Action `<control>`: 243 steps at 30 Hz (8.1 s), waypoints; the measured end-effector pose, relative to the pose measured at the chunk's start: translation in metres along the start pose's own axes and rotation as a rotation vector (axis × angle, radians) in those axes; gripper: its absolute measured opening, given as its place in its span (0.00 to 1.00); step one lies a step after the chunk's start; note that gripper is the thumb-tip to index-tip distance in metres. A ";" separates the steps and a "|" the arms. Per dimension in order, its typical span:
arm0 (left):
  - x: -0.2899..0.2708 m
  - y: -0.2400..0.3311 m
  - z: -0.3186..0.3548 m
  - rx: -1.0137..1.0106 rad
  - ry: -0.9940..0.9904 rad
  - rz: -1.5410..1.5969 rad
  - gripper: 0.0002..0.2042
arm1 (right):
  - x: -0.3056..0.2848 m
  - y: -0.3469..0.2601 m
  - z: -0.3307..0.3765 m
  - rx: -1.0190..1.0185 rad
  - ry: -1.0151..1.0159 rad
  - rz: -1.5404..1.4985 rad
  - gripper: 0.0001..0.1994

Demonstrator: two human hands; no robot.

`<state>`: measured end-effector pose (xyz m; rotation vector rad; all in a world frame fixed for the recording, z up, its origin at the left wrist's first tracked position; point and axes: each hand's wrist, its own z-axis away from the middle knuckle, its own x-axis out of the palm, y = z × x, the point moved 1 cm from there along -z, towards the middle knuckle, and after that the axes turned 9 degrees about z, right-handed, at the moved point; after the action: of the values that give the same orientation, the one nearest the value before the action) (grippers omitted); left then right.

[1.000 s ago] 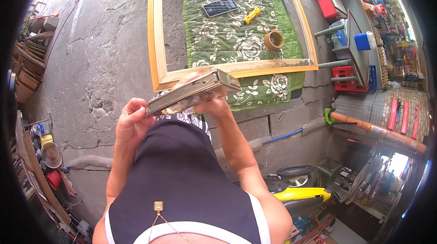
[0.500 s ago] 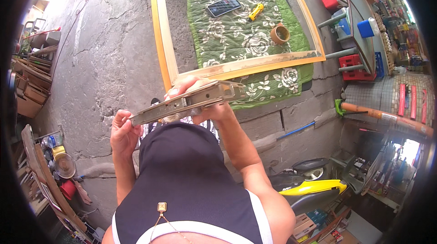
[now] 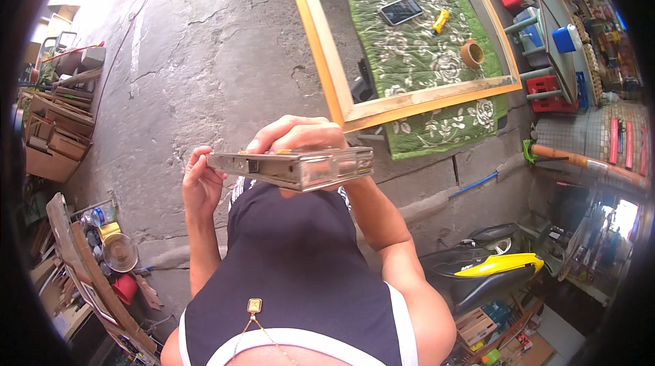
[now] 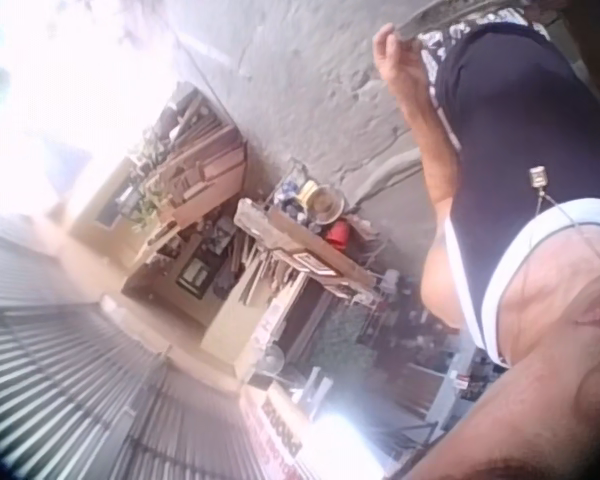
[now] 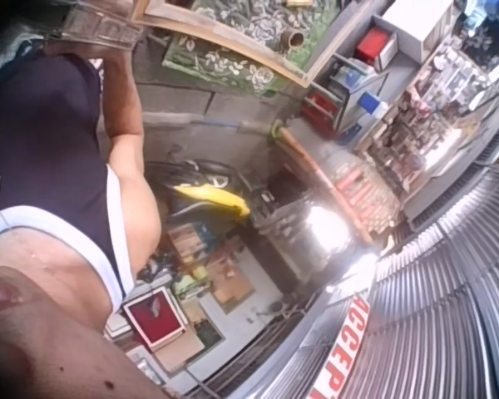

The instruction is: The person assembles a rectangular wooden frame by hand, repeatedly using a staple gun to fasten the corners. The person lifts and rotates the frame multiple times to access different sides while working on a cushioned surface.

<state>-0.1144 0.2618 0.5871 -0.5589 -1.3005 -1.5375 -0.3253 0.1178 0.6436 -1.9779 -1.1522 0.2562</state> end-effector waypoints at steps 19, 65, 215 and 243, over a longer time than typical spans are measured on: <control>-0.018 0.155 0.023 -0.001 -0.219 -0.832 0.10 | 0.102 0.066 -0.055 0.068 -0.077 -0.693 0.43; -0.002 0.187 -0.005 -0.589 -0.155 -0.841 0.18 | 0.089 0.100 -0.082 0.751 0.812 -0.433 0.20; 0.146 0.088 -0.583 -0.691 -0.788 -1.065 0.13 | -0.137 0.316 -0.192 -0.137 1.203 -0.481 0.31; 0.338 -0.026 -0.440 -0.363 -2.283 -0.694 0.19 | -0.130 0.193 -0.210 -0.548 0.909 -0.218 0.28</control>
<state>-0.1606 -0.2756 0.7190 -2.7626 -2.9423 -1.1253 -0.1644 -0.1495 0.6108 -2.0046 -0.8358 -1.0705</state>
